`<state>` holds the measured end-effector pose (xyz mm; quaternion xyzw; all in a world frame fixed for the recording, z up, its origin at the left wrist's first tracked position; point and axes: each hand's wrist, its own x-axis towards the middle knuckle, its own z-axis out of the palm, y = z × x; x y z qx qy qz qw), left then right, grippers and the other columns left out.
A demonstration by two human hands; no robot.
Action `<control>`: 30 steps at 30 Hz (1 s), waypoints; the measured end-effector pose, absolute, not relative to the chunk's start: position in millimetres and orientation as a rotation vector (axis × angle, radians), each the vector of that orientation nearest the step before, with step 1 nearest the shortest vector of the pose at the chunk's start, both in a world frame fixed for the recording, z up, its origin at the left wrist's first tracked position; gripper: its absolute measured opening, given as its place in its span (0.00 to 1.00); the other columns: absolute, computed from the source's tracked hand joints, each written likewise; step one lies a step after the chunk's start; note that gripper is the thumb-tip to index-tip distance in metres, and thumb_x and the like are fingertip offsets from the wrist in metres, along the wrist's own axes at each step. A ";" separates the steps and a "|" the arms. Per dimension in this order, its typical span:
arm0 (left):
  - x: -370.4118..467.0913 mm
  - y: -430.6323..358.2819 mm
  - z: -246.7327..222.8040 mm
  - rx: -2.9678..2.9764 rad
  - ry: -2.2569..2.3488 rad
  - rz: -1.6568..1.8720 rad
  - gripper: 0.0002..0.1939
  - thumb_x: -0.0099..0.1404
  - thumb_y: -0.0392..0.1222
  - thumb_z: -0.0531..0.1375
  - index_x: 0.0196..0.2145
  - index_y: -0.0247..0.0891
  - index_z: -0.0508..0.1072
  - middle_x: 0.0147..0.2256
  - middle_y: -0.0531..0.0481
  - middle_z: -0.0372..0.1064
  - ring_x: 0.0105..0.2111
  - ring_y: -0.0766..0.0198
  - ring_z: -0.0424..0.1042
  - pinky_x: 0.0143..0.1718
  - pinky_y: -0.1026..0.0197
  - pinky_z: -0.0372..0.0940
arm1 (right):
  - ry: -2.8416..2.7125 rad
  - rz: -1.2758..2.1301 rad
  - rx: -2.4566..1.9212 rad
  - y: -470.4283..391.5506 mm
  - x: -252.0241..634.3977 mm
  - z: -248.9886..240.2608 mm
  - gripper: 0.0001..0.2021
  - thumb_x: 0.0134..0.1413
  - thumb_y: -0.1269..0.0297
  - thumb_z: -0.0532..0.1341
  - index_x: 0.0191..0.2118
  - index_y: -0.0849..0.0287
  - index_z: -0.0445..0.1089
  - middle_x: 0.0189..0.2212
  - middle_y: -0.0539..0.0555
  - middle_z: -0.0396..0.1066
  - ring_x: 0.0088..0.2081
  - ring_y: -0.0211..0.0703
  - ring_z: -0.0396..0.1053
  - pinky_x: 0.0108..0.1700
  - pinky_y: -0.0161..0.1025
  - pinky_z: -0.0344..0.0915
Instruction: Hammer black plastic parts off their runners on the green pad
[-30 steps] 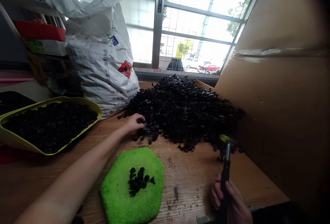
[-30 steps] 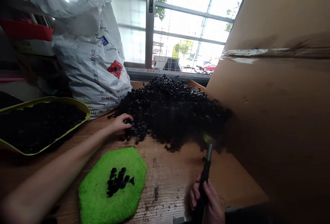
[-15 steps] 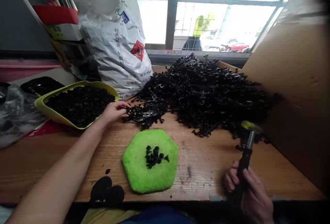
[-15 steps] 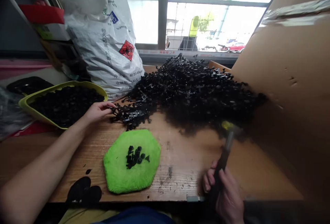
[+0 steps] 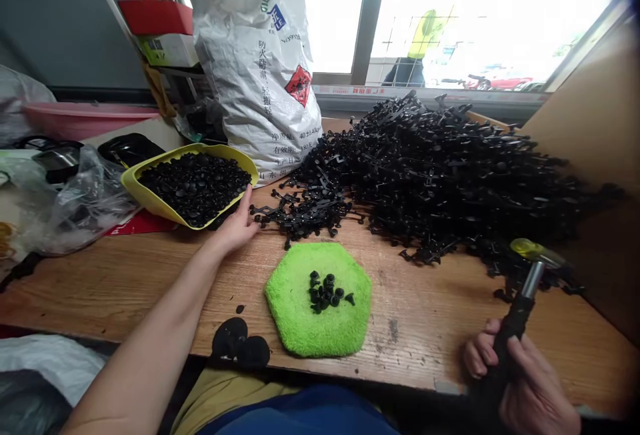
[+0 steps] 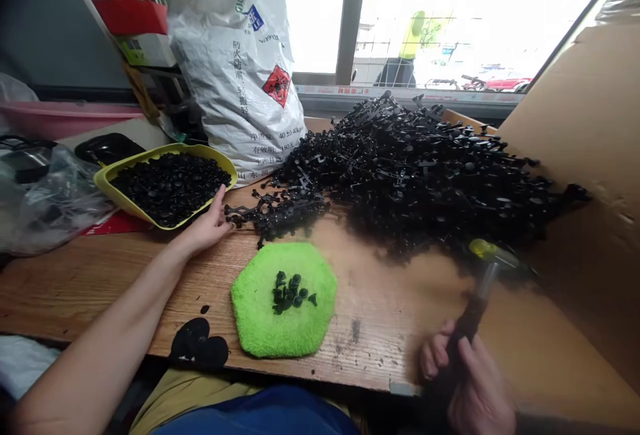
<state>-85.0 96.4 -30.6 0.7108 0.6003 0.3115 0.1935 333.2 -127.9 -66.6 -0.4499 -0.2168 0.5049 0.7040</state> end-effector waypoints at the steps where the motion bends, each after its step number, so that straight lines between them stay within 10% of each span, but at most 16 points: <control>1: -84.1 93.0 -27.7 2.075 1.749 0.890 0.44 0.51 0.35 0.56 0.63 0.36 0.41 0.48 0.39 0.65 0.42 0.57 0.69 0.48 0.55 0.60 | -0.484 1.120 -1.002 -127.8 333.5 -67.1 0.07 0.49 0.61 0.60 0.35 0.55 0.64 0.18 0.48 0.58 0.20 0.37 0.58 0.20 0.32 0.57; 7: -49.6 38.2 -2.0 2.426 1.615 0.936 0.20 0.52 0.31 0.50 0.42 0.37 0.71 0.44 0.46 0.66 0.45 0.56 0.64 0.49 0.56 0.59 | -0.503 1.100 -1.023 -128.4 333.6 -65.6 0.06 0.49 0.62 0.60 0.34 0.56 0.65 0.17 0.48 0.58 0.19 0.37 0.58 0.20 0.33 0.57; 14: 4.3 -10.0 -9.4 2.391 0.946 0.637 0.14 0.57 0.32 0.51 0.38 0.39 0.72 0.39 0.47 0.65 0.40 0.61 0.66 0.44 0.61 0.61 | -0.527 1.084 -1.044 -128.5 329.7 -64.2 0.07 0.48 0.60 0.61 0.33 0.56 0.65 0.17 0.48 0.58 0.19 0.38 0.58 0.20 0.34 0.57; 30: -22.9 -9.3 -32.1 2.154 1.278 0.932 0.06 0.57 0.35 0.53 0.32 0.38 0.69 0.35 0.48 0.67 0.35 0.62 0.67 0.37 0.62 0.63 | -0.509 1.086 -1.052 -128.1 332.4 -68.0 0.06 0.46 0.64 0.60 0.33 0.56 0.66 0.16 0.49 0.57 0.18 0.39 0.58 0.18 0.35 0.56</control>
